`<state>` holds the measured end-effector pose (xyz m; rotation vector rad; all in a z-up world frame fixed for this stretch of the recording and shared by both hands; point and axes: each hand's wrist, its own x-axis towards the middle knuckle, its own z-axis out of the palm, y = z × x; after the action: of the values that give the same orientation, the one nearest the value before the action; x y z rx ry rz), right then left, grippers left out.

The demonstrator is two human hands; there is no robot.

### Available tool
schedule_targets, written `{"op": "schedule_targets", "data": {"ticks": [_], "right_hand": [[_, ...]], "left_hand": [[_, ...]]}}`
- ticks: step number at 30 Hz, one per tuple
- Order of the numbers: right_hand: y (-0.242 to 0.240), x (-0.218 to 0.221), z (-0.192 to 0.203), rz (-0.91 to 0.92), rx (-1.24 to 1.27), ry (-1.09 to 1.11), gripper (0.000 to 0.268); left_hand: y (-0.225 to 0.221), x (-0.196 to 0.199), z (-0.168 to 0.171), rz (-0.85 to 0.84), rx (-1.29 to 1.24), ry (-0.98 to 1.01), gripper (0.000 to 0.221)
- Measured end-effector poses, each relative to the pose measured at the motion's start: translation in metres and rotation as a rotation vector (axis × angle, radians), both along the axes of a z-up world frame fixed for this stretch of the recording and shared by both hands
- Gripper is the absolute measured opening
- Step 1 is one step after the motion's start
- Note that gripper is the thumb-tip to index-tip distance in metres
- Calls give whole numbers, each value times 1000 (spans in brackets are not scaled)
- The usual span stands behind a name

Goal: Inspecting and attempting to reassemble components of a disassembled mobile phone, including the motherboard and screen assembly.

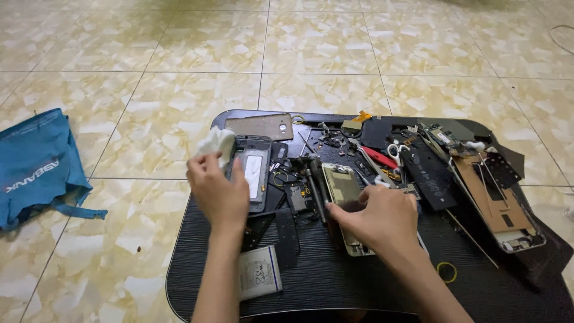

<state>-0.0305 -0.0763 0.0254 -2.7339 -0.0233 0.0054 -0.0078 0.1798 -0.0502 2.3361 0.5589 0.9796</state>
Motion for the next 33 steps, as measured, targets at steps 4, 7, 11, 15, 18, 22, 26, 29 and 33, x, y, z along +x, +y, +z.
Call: {"op": "schedule_targets", "data": {"ticks": [4,7,11,15,18,22,26,29,33], "right_hand": [[-5,3,-25,-41,-59,-48,58],[-13,7,-37,-42,-294,-230,47],[-29,12,-40,9,-351,-499,36],[-24,4,-25,112,-247,-660,29],[-7,-2,-16,180,-144,-711,29],[-18,1,-19,310,-62,-535,24],[-28,-4,12,249,436,-424,22],[-34,-3,12,162,594,-337,29],[-32,-4,9,186,599,-351,30]], "left_hand": [[-54,3,29,-158,-66,-90,22],[-98,0,45,-427,-495,-11,16],[-136,0,47,-495,-703,162,39],[-156,-6,74,-633,-1120,413,105],[-163,6,38,-761,-1507,346,73],[-154,10,39,-791,-1597,314,118],[-142,16,41,-874,-2016,57,121],[-133,21,40,-898,-2189,-14,114],[-130,19,54,-882,-2128,15,124]]}}
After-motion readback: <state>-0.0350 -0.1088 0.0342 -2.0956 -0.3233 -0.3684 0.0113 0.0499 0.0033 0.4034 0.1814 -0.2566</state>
